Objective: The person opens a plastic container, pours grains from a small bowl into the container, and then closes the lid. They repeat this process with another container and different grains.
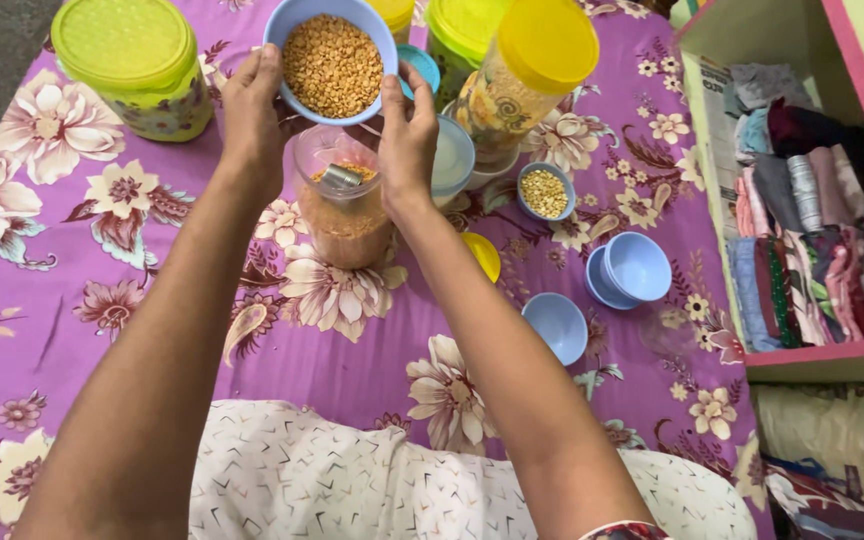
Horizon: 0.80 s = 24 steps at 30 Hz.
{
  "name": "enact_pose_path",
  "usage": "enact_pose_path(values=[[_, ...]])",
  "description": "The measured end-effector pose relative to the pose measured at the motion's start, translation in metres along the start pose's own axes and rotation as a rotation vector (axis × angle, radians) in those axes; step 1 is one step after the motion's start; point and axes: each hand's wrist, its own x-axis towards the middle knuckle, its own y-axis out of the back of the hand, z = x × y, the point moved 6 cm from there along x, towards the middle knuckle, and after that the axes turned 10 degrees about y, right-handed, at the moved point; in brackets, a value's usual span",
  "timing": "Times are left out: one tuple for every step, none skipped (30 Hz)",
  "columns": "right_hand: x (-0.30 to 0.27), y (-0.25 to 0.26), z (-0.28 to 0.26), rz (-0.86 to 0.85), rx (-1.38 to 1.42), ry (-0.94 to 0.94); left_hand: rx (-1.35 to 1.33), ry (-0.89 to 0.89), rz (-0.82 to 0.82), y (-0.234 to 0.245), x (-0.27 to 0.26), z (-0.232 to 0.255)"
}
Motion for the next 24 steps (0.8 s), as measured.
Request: enact_pose_path(values=[[-0.001,-0.002,0.006,0.032,0.035,-0.055,-0.027,-0.008,0.017,0.002,0.004,-0.004],[-0.001,-0.004,0.005,0.034,-0.042,0.01,-0.044,-0.016,0.062,0.004,0.009,-0.008],[0.0,-0.006,0.003,0.035,-0.118,0.078,-0.061,-0.026,0.107,0.006,0.014,-0.012],[0.001,-0.008,0.002,0.036,-0.194,0.146,-0.078,-0.037,0.151,0.008,0.018,-0.016],[0.003,-0.01,0.004,0.043,-0.192,0.163,-0.062,-0.091,0.161,0.009,0.02,-0.017],[0.004,-0.012,0.006,0.05,-0.189,0.179,-0.046,-0.145,0.171,0.01,0.021,-0.017],[0.005,-0.012,0.009,0.06,-0.189,0.196,-0.03,-0.198,0.178,0.009,0.023,-0.018],[0.008,-0.012,0.01,0.076,-0.225,0.221,-0.01,-0.217,0.222,0.009,0.024,-0.019],[0.011,-0.011,0.011,0.094,-0.261,0.245,0.011,-0.235,0.265,0.007,0.025,-0.02],[0.015,-0.011,0.012,0.111,-0.296,0.27,0.032,-0.253,0.309,0.005,0.026,-0.02],[0.016,-0.01,0.015,0.124,-0.308,0.27,0.08,-0.2,0.406,0.006,0.024,-0.026],[0.018,-0.009,0.017,0.138,-0.319,0.27,0.128,-0.145,0.502,0.005,0.023,-0.03],[0.02,-0.009,0.018,0.152,-0.327,0.276,0.177,-0.095,0.595,0.006,0.023,-0.031],[0.02,-0.008,0.018,0.163,-0.365,0.266,0.19,-0.082,0.603,0.004,0.022,-0.03],[0.018,-0.007,0.019,0.172,-0.404,0.252,0.205,-0.068,0.615,0.004,0.02,-0.031],[0.015,-0.006,0.019,0.18,-0.442,0.238,0.22,-0.053,0.627,0.004,0.018,-0.031],[0.013,-0.005,0.018,0.187,-0.483,0.251,0.253,-0.023,0.633,0.003,0.019,-0.032],[0.011,-0.006,0.016,0.193,-0.524,0.263,0.287,0.008,0.638,0.002,0.019,-0.033],[0.009,-0.006,0.015,0.197,-0.565,0.273,0.321,0.04,0.645,0.002,0.018,-0.034],[0.009,-0.003,0.014,0.213,-0.568,0.258,0.317,-0.015,0.622,-0.001,0.018,-0.033],[0.01,-0.003,0.014,0.225,-0.568,0.243,0.313,-0.072,0.602,-0.002,0.017,-0.031],[0.01,-0.004,0.015,0.236,-0.568,0.227,0.309,-0.129,0.583,-0.002,0.016,-0.029],[0.01,-0.003,0.015,0.239,-0.584,0.225,0.309,-0.179,0.553,-0.003,0.014,-0.028],[0.009,-0.003,0.015,0.243,-0.6,0.222,0.309,-0.228,0.523,-0.004,0.012,-0.027]])
